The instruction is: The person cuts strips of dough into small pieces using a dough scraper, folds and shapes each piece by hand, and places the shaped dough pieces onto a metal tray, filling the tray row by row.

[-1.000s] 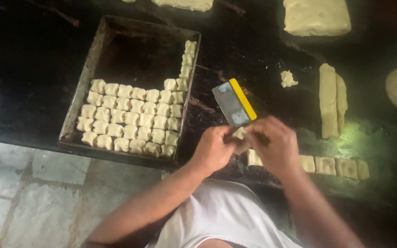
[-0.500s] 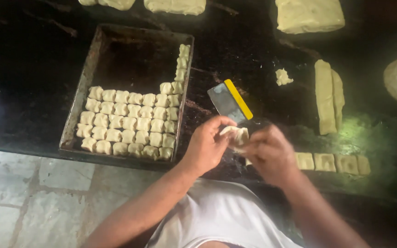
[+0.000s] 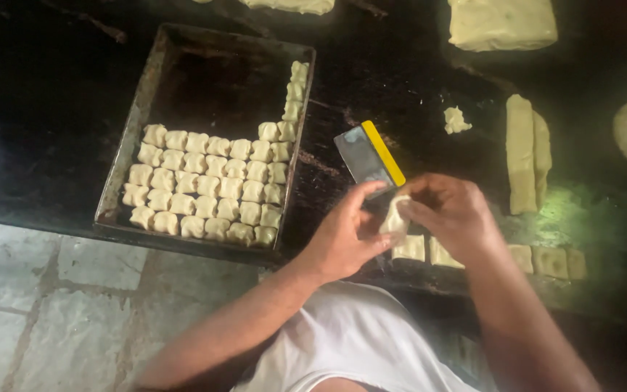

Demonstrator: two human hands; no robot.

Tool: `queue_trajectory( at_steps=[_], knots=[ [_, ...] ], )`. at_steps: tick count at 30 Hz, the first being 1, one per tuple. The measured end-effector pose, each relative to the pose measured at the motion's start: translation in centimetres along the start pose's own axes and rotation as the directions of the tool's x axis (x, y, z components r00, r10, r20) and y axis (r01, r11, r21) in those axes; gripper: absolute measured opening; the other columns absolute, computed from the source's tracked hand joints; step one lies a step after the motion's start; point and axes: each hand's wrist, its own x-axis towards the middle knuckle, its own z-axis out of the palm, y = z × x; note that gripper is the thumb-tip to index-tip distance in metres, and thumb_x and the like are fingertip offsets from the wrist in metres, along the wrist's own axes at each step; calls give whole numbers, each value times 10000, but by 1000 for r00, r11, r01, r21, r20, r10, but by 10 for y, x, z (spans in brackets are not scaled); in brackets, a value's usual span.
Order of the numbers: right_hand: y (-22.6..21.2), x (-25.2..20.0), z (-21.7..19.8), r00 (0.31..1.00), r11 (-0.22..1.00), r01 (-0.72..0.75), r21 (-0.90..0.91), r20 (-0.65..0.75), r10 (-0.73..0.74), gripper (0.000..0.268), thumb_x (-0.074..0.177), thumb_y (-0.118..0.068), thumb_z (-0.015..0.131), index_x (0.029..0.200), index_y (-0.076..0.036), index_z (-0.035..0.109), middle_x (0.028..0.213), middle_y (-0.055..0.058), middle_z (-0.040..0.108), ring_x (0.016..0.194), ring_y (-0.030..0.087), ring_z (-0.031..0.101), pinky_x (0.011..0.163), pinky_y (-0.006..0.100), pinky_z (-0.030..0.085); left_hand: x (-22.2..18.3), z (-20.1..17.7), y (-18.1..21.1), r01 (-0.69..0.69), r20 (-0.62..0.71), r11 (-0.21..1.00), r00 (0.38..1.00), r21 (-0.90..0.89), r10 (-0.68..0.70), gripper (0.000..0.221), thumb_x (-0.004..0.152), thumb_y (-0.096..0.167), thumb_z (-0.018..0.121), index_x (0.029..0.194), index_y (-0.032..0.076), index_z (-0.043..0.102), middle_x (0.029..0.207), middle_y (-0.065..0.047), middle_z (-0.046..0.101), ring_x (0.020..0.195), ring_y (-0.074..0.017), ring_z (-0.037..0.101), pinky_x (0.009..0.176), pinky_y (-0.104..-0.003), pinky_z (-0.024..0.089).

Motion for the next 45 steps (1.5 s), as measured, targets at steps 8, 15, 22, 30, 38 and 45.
queue_trajectory(
  at_steps=[8,15,22,30,38,45],
  knots=[
    [30,-20,41,520,368,616,-697,9,-854,269,779,-78,851,1020,-75,732,1043,94,715,889,290,677,774,383,541,6,-13,-24,95,-49,980,993,-177,-105,368,949,53,626,1304,-18,687,1045,-91,782,879,-125,716,785,-257,581],
    [42,-13,25,423,221,739,-636,183,-887,258,719,-53,870,920,-56,709,1021,95,665,869,284,677,758,417,517,13,-23,-32,109,-35,946,991,-305,-125,382,929,60,684,1306,11,653,1059,-71,755,910,-96,716,793,-219,588],
    [10,-12,30,476,253,670,-698,142,-868,197,836,-10,868,947,-68,716,1057,85,725,897,247,684,781,383,523,9,-31,-37,172,-51,978,985,119,-167,330,915,74,705,1243,44,714,950,-63,774,782,-101,700,684,-220,562],
    [22,-11,71,412,182,715,-676,197,-890,312,750,-129,890,992,-69,701,1091,118,701,936,307,675,805,405,550,13,-47,-35,276,-26,930,956,-240,-291,263,962,133,650,1200,47,720,939,-42,747,754,-91,672,662,-241,568],
    [25,-21,71,566,369,686,-627,143,-812,260,671,19,810,893,-62,702,1015,71,730,879,248,714,747,367,580,15,-55,-37,230,-89,953,964,-196,-251,272,910,73,706,1177,22,726,1009,-89,762,834,-124,716,725,-264,611],
    [16,-32,54,947,879,272,-391,272,-172,84,822,-146,819,873,-106,765,941,6,813,777,133,771,617,310,611,24,-75,-24,216,-193,884,928,-414,-317,343,888,49,698,1226,7,665,1034,-131,736,867,-204,756,756,-328,671]
  ],
)
